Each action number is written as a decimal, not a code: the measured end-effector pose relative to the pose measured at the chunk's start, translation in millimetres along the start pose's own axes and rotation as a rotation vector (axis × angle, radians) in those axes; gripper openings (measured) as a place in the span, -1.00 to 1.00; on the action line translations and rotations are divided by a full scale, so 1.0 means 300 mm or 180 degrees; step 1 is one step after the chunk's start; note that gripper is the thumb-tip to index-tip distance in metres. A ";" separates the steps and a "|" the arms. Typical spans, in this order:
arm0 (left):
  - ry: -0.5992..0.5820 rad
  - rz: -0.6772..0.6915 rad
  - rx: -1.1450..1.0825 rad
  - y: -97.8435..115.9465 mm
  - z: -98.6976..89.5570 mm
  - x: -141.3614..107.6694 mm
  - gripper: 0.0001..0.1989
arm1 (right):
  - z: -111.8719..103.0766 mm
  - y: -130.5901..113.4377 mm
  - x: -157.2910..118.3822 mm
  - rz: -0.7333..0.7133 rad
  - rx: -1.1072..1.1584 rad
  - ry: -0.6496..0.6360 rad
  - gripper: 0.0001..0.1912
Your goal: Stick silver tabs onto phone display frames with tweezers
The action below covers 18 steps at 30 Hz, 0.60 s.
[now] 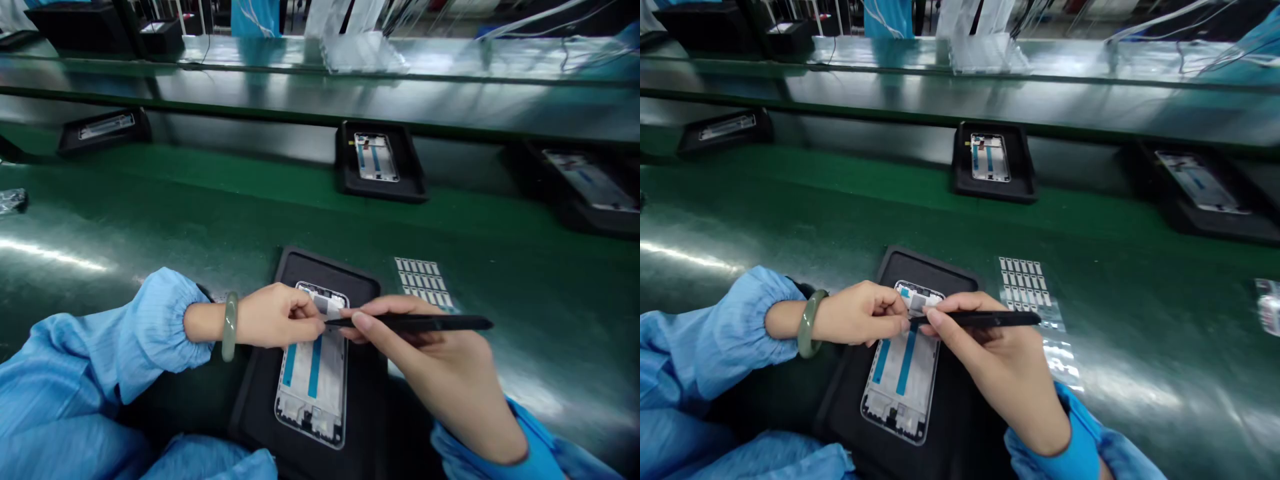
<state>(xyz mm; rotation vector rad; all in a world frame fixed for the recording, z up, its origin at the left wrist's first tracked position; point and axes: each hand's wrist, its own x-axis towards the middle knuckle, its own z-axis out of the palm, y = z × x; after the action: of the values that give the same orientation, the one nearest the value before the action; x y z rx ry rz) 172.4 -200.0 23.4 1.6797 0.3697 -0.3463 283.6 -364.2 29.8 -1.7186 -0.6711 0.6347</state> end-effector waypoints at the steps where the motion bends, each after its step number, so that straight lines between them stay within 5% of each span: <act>1: -0.0006 0.0008 0.0136 0.001 -0.008 -0.005 -0.83 | 0.001 0.005 0.009 0.0053 0.0094 -0.0019 -0.78; 4: 0.0511 0.0535 0.0800 -0.005 -0.041 -0.020 -0.77 | 0.009 0.041 0.049 0.0147 0.0495 0.0129 -0.76; 7: 0.1144 0.1647 0.1895 -0.038 -0.074 -0.021 -0.74 | 0.020 0.083 0.091 0.0247 0.0752 0.0292 -0.74; 10: 0.1064 0.2396 0.2584 -0.090 -0.090 -0.004 -0.71 | 0.029 0.101 0.111 0.0299 0.0638 0.0230 -0.71; 18: 0.0842 0.2309 0.2638 -0.139 -0.077 0.013 -0.67 | 0.034 0.073 0.102 0.0316 0.0192 -0.0009 -0.70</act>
<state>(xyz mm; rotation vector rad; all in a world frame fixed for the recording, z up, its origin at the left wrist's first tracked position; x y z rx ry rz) 158.3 -171.7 -12.4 2.5360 -0.2563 0.3220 300.2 -340.1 3.9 -1.7031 -0.5658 0.7194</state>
